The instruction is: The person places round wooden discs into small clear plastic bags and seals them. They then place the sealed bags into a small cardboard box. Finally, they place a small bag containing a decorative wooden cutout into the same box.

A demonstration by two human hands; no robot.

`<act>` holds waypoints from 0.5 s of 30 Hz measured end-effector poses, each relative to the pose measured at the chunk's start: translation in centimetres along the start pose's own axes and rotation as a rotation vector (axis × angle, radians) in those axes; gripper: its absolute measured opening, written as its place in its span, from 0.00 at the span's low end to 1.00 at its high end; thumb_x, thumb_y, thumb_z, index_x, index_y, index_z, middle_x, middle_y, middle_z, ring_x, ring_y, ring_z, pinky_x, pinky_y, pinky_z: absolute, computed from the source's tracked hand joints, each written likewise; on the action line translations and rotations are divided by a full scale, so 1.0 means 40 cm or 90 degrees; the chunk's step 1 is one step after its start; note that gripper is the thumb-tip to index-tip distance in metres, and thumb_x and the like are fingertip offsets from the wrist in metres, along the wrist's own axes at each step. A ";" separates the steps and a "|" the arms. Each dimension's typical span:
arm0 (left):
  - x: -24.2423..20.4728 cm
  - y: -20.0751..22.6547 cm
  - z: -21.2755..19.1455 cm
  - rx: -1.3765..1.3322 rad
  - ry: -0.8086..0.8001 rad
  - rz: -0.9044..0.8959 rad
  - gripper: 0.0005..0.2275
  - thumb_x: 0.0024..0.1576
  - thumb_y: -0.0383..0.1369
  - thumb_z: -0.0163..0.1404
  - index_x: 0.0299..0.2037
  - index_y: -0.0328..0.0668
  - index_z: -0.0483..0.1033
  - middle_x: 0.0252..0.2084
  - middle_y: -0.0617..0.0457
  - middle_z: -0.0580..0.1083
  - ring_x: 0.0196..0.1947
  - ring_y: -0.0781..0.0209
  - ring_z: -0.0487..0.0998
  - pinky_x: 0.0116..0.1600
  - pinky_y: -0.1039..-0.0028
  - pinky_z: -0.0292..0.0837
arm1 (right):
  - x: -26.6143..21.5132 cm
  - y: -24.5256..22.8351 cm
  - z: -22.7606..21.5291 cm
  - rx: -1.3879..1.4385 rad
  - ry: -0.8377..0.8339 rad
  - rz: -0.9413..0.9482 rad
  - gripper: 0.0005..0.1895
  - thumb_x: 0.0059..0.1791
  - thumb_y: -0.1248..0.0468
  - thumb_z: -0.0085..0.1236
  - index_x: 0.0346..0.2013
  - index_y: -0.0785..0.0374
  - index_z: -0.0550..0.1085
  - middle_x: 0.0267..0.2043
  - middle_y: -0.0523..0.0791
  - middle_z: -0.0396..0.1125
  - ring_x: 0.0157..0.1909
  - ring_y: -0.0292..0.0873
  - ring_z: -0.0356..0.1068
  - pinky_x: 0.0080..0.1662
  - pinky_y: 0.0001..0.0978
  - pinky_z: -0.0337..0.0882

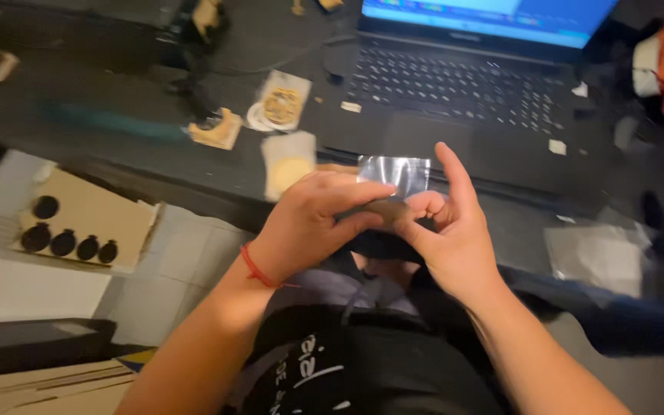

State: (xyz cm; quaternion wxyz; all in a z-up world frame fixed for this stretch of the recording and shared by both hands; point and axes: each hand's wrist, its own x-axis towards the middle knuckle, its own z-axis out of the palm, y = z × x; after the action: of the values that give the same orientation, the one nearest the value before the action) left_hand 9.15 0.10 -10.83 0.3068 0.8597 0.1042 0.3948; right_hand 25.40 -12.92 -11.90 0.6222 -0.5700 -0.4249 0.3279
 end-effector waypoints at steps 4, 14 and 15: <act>0.023 0.040 0.053 -0.119 -0.007 -0.044 0.15 0.50 0.33 0.64 0.47 0.58 0.81 0.37 0.56 0.80 0.41 0.54 0.82 0.51 0.68 0.76 | -0.043 0.012 -0.069 -0.014 0.010 -0.078 0.53 0.43 0.79 0.61 0.75 0.60 0.42 0.30 0.46 0.68 0.38 0.36 0.68 0.44 0.27 0.72; 0.067 0.096 0.135 -0.079 -0.082 -0.007 0.06 0.51 0.38 0.63 0.37 0.61 0.82 0.43 0.57 0.75 0.49 0.48 0.76 0.58 0.60 0.69 | -0.111 -0.003 -0.170 -0.173 0.110 -0.204 0.39 0.39 0.73 0.70 0.62 0.63 0.63 0.37 0.47 0.69 0.41 0.39 0.67 0.51 0.33 0.70; 0.065 0.085 0.147 -0.086 -0.089 -0.002 0.06 0.52 0.38 0.63 0.38 0.59 0.82 0.45 0.55 0.75 0.51 0.46 0.76 0.59 0.59 0.67 | -0.112 -0.012 -0.181 -0.293 0.117 -0.193 0.30 0.36 0.67 0.75 0.52 0.64 0.76 0.40 0.46 0.69 0.45 0.42 0.67 0.53 0.35 0.68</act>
State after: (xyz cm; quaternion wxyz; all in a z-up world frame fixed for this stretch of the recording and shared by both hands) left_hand 15.04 -4.10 -10.12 0.3708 0.8625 0.0571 0.3395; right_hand 30.01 -20.09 -12.03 0.5544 -0.6535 -0.5102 0.0735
